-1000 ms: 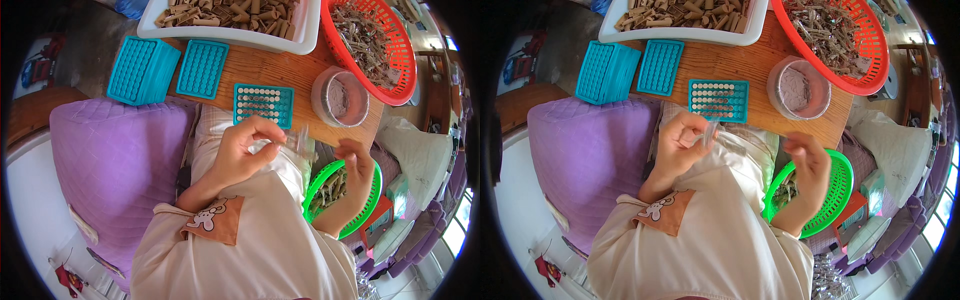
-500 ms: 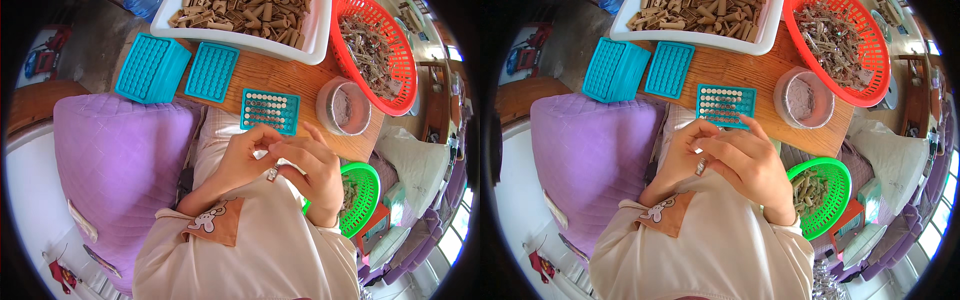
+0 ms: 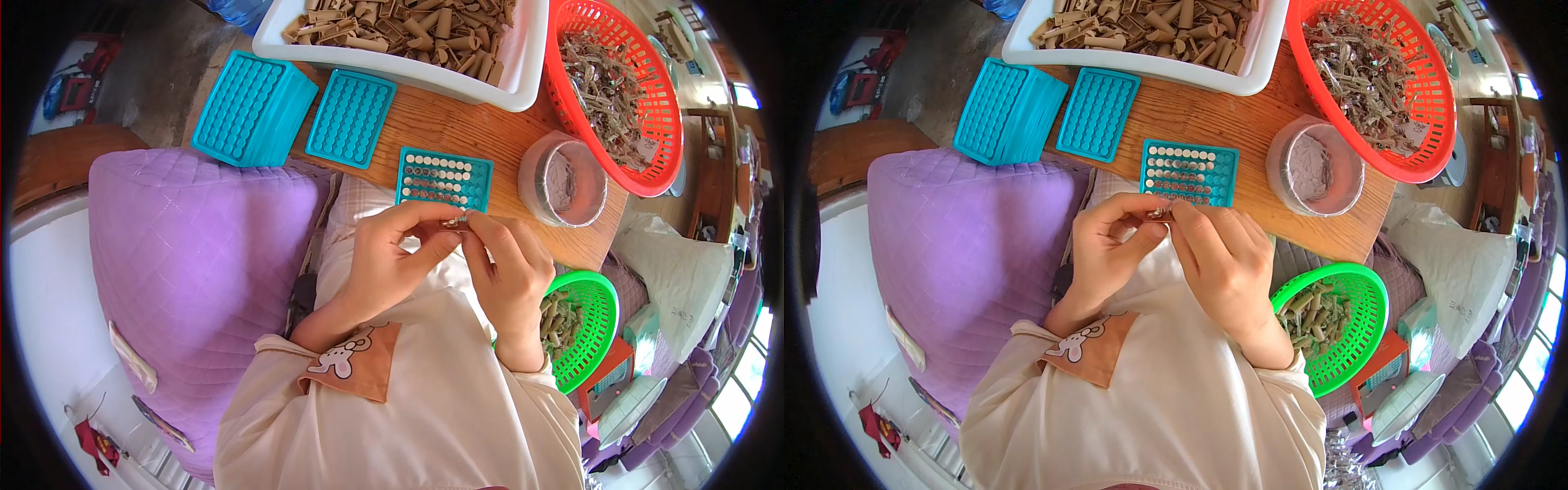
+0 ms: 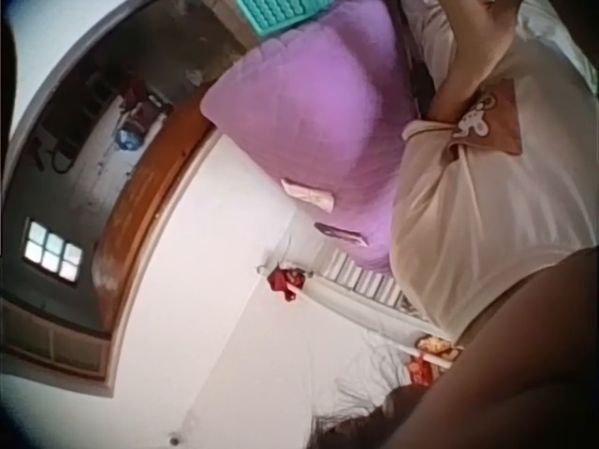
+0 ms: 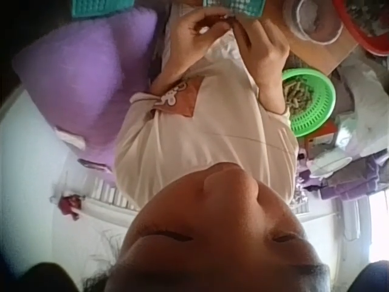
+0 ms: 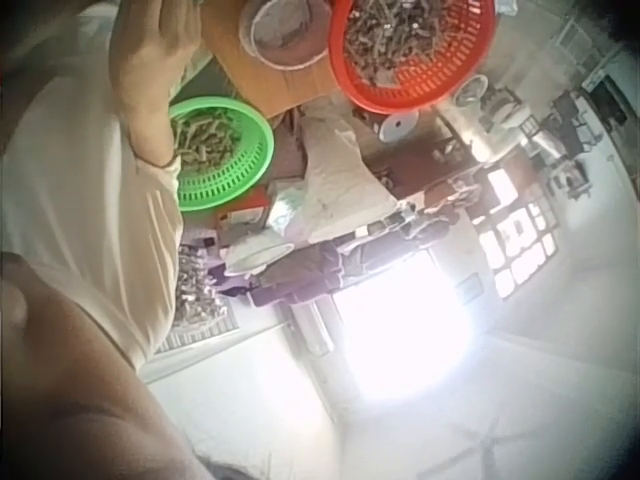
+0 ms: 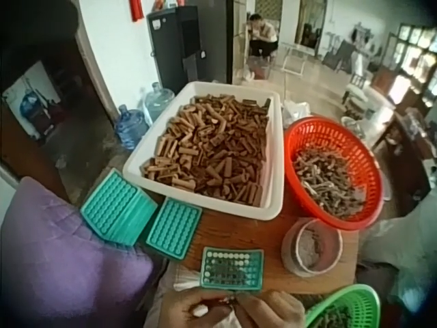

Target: The person assembles and organizes small electronic components into a plastic tray by hand.

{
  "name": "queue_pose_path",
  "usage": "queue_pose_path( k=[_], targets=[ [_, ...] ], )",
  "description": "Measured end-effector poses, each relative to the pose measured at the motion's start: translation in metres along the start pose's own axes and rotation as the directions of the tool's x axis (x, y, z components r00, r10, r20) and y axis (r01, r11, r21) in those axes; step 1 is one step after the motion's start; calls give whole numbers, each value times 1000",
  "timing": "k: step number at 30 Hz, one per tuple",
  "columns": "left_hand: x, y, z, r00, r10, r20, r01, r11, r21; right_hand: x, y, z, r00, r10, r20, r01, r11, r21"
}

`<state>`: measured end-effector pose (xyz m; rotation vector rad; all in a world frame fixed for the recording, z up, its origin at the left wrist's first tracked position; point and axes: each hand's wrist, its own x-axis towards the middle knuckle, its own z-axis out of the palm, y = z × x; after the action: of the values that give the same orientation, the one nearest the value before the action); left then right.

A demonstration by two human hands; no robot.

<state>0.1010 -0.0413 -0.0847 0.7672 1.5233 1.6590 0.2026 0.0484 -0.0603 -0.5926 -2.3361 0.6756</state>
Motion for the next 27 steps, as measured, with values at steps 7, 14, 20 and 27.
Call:
queue_pose_path(
  k=[7, 14, 20, 27],
  targets=[
    [3, -1, -11, 991, -91, 98, 99, 992, -81, 4, 5, -1, 995, -25, 98, 15, 994, 106],
    [3, -7, -22, 950, -122, 286, 225, 904, -363, 0, 2, 1, 992, 12, 125, -38, 977, 212],
    [2, -11, -17, 992, -66, 108, 110, 875, -472, 3, -2, 3, 980, 64, 190, -110, 965, 239],
    [7, -17, -30, 969, 95, -229, -172, 924, -343, 69, 14, 12, 952, 4, 307, -136, 902, 409]
  ],
)
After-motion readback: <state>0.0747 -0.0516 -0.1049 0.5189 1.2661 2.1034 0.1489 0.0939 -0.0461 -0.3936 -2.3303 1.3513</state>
